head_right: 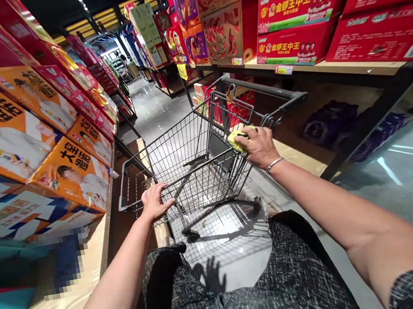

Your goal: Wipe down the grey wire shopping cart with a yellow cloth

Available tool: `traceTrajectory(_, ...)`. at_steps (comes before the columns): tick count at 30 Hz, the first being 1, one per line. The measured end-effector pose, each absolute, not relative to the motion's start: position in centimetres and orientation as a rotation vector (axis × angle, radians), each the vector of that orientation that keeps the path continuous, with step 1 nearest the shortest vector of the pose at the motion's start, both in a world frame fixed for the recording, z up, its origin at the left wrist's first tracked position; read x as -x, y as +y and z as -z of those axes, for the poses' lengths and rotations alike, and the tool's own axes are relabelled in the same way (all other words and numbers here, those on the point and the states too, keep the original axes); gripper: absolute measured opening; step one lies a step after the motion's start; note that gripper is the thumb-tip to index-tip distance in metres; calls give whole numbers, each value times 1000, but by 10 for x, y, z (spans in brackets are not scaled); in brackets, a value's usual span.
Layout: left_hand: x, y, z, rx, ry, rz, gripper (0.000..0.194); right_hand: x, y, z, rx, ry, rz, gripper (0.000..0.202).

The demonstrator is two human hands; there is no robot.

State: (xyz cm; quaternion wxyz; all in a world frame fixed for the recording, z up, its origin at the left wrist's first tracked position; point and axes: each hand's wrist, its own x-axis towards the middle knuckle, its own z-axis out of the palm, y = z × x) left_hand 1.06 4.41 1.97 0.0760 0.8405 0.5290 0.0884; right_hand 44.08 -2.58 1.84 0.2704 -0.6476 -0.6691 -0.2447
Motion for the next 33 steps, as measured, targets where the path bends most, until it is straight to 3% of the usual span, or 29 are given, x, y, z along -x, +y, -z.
traceTrajectory(3, -37, 39, -30, -2518, 1650, -203, 62, -435, -30, -18, 1863, -1657, 692, 54)
traceTrajectory(8, -91, 27, -33, -2604, 1423, -258, 80, -337, -18, -8, 1796, -1756, 593, 54)
traceTrajectory(12, -101, 26, -22, -2617, 1399, -308, 77, -280, -5, -4, 1580, -1991, 492, 47)
traceTrajectory(17, -85, 35, -21, -2548, 1344, -364, 60, -322, 0, 0, 1380, -2080, 544, 33)
traceTrajectory(21, -75, 43, -31, -2479, 1347, -330, 61, -374, -8, 9, 1450, -1835, 747, 24)
traceTrajectory(25, -66, 48, -37, -2458, 1405, -278, 62, -365, -15, 35, 1428, -1719, 826, 25)
traceTrajectory(28, -57, 51, -36, -2467, 1431, -260, 63, -330, -14, 69, 1453, -1825, 673, 29)
traceTrajectory(33, -46, 55, -33, -2503, 1459, -259, 66, -278, -24, 134, 1554, -2350, 112, 40)
